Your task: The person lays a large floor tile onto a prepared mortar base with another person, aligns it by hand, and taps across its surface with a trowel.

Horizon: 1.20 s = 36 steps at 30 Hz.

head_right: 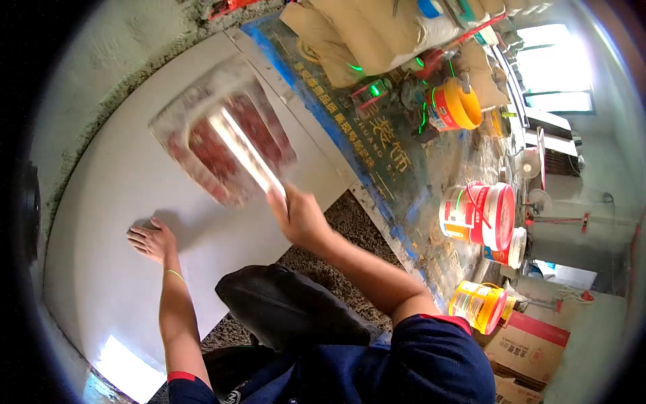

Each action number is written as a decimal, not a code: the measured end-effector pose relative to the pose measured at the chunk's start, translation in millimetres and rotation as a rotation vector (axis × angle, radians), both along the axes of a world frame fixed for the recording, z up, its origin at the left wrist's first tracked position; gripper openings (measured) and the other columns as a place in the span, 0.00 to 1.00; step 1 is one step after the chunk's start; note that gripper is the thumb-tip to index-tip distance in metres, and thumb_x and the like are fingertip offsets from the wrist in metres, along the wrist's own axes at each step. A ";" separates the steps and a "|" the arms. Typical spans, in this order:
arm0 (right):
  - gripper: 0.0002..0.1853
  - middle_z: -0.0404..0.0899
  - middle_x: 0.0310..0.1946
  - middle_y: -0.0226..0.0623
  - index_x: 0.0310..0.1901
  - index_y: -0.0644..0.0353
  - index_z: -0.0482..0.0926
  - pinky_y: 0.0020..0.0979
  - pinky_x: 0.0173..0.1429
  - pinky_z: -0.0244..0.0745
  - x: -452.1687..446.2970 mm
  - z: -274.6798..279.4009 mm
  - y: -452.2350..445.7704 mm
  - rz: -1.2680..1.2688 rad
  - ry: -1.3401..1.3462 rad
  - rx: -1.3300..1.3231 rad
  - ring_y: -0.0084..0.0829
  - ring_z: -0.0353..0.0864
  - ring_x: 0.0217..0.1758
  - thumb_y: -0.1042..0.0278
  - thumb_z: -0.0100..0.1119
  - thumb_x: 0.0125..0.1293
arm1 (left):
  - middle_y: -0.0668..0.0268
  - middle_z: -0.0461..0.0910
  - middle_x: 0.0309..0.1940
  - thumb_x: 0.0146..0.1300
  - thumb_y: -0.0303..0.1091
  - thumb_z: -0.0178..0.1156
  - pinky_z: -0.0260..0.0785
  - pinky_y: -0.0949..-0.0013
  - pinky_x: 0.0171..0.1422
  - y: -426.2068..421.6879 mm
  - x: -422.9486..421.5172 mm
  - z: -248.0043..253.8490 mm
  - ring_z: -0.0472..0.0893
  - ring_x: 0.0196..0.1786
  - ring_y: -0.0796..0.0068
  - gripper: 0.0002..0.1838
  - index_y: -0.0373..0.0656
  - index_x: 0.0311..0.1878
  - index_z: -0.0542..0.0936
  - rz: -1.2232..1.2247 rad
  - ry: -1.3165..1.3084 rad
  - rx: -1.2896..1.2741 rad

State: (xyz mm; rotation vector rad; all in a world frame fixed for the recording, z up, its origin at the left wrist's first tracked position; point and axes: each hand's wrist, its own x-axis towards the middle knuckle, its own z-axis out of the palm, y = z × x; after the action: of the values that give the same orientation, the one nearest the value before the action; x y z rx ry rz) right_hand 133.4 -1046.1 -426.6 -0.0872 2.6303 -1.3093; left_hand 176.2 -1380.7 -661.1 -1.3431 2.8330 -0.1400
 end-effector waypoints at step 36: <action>0.36 0.74 0.18 0.50 0.28 0.70 0.73 0.42 0.33 0.71 20.3 -29.0 47.3 0.002 -0.396 0.073 0.44 0.73 0.21 0.38 0.38 0.72 | 0.45 0.42 0.75 0.71 0.58 0.34 0.36 0.52 0.79 121.9 70.9 -27.9 0.43 0.78 0.49 0.41 0.29 0.73 0.47 -0.279 0.201 -0.064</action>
State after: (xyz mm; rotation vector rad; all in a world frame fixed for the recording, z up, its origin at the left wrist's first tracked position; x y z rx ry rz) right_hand 153.7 -998.8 -455.6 0.1642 2.3340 -1.0955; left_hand 247.1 -1258.8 -689.0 -1.0158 3.1999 -0.1018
